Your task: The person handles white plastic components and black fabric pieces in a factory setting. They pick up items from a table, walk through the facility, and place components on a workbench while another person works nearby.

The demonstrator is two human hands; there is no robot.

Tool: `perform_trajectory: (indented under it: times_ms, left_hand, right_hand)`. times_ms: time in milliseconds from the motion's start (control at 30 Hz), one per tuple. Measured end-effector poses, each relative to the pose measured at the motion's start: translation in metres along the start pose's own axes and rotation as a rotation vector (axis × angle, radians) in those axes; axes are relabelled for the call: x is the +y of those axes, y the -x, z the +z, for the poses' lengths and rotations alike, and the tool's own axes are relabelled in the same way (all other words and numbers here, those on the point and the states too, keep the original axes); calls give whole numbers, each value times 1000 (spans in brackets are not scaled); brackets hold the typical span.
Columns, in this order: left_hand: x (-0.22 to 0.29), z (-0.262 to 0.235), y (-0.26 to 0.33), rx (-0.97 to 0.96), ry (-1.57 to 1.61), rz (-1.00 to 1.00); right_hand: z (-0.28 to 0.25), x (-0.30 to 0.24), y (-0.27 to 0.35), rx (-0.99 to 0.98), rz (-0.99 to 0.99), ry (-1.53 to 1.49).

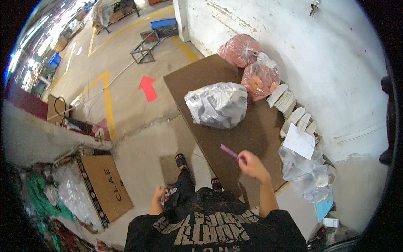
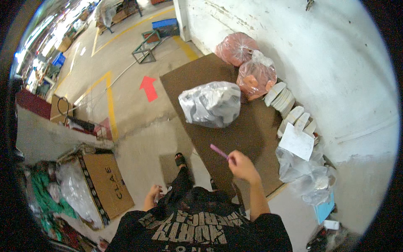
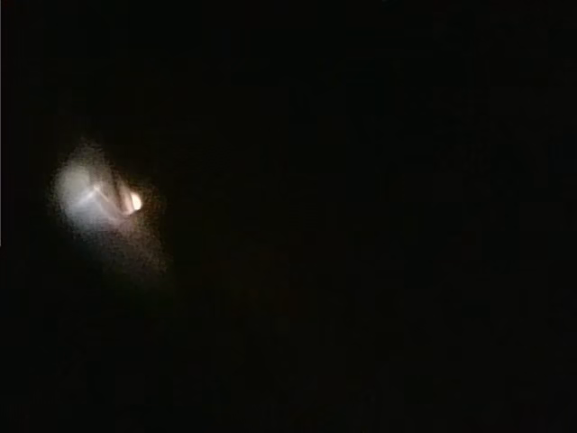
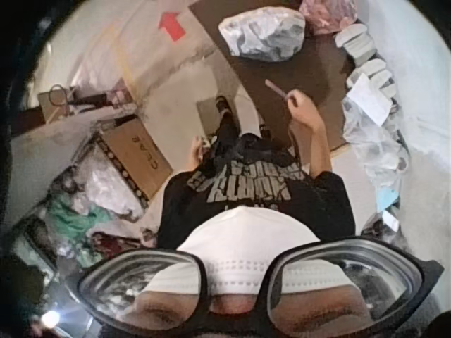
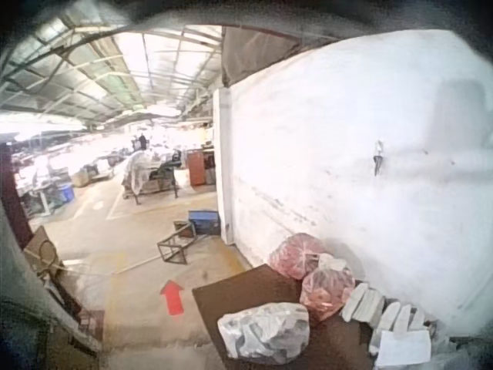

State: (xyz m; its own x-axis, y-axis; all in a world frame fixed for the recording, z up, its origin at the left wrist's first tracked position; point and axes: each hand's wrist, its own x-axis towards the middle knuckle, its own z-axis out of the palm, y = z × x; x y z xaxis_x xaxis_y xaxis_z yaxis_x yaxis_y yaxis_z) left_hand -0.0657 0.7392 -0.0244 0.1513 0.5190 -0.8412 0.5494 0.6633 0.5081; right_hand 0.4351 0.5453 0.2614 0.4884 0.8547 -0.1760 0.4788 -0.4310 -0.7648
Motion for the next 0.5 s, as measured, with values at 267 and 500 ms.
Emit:
perform_trajectory:
  times_ms: [267, 500]
  left_hand:
    - [77, -121, -62, -67, -42, -105]
    - [141, -156, -138, -147, -106, -33]
  right_hand:
    - [-5, -97, -233, 557, 460, 287]
    - [44, -65, -227, 583, 363, 265]
